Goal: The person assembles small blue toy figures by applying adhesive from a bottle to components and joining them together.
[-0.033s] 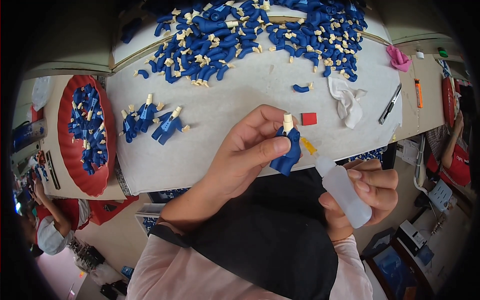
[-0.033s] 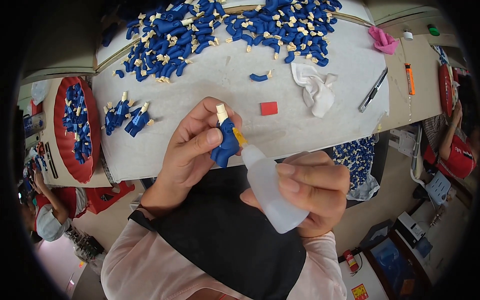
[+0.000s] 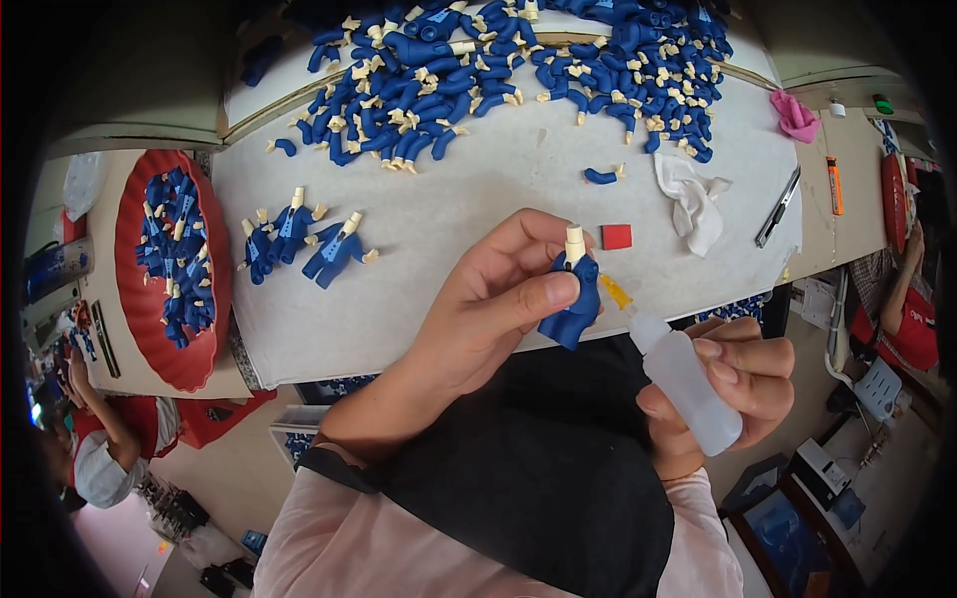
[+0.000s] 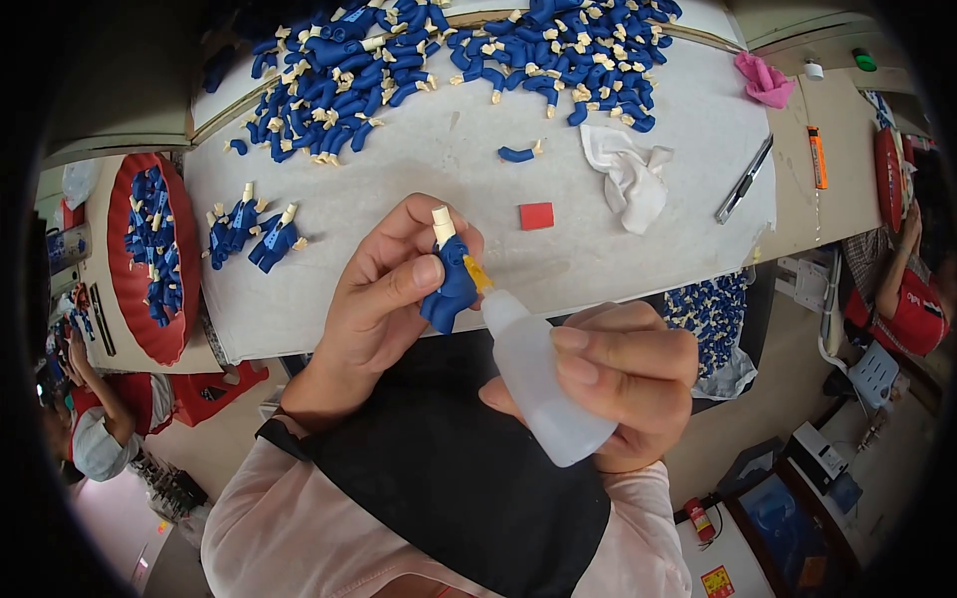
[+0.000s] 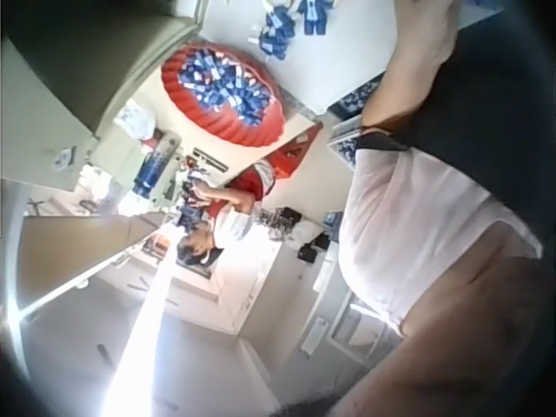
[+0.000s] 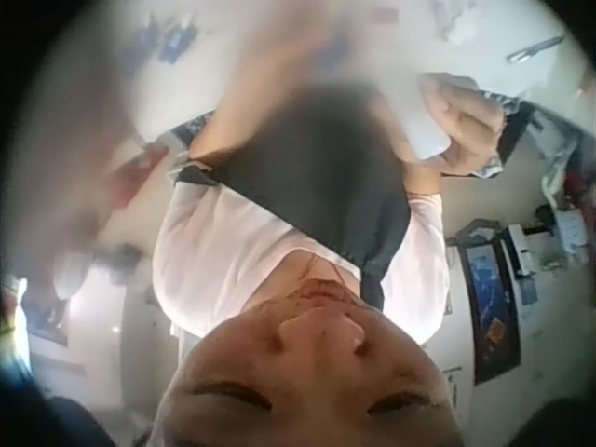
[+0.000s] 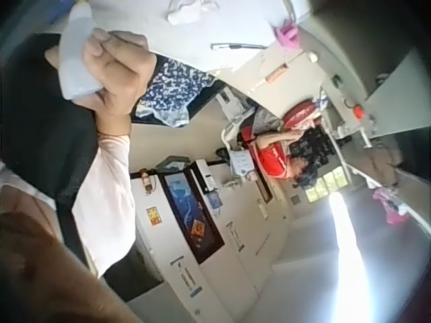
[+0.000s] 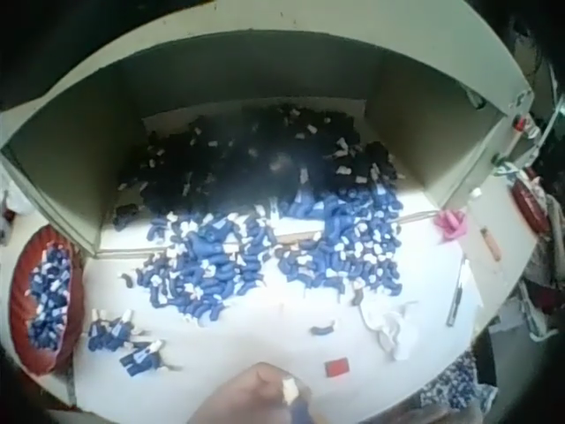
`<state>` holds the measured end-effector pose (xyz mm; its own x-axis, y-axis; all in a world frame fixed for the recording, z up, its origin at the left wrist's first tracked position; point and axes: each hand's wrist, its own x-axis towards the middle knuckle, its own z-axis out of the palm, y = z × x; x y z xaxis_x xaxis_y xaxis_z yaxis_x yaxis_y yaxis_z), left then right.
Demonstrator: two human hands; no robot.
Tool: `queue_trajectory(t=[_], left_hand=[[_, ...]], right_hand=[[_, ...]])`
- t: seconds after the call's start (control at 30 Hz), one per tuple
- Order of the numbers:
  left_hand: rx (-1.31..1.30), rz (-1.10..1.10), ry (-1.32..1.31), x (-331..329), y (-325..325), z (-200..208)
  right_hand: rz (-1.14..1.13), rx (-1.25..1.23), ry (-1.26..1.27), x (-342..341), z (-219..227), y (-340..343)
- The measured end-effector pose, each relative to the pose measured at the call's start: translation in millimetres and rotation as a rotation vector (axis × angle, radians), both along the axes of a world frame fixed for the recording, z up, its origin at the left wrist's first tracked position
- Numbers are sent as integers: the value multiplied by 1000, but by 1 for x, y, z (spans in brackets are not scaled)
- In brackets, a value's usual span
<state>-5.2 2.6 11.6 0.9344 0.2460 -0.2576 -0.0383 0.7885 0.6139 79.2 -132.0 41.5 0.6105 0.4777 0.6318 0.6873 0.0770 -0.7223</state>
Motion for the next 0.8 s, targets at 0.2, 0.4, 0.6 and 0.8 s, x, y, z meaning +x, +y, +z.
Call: queue_trajectory(t=[0.2, 0.4, 0.6, 0.8], left_hand=[[-6, 8, -15, -1, -1, -3], [-61, -34, -2, -1, 2, 2], [29, 31, 4, -1, -1, 0], [82, 79, 19, 0, -3, 0]], right_hand=[[23, 8, 37, -1, 2, 1], [-5, 15, -7, 1, -1, 0], [2, 0, 7, -1, 0, 1], [11, -28, -9, 1, 0, -2]])
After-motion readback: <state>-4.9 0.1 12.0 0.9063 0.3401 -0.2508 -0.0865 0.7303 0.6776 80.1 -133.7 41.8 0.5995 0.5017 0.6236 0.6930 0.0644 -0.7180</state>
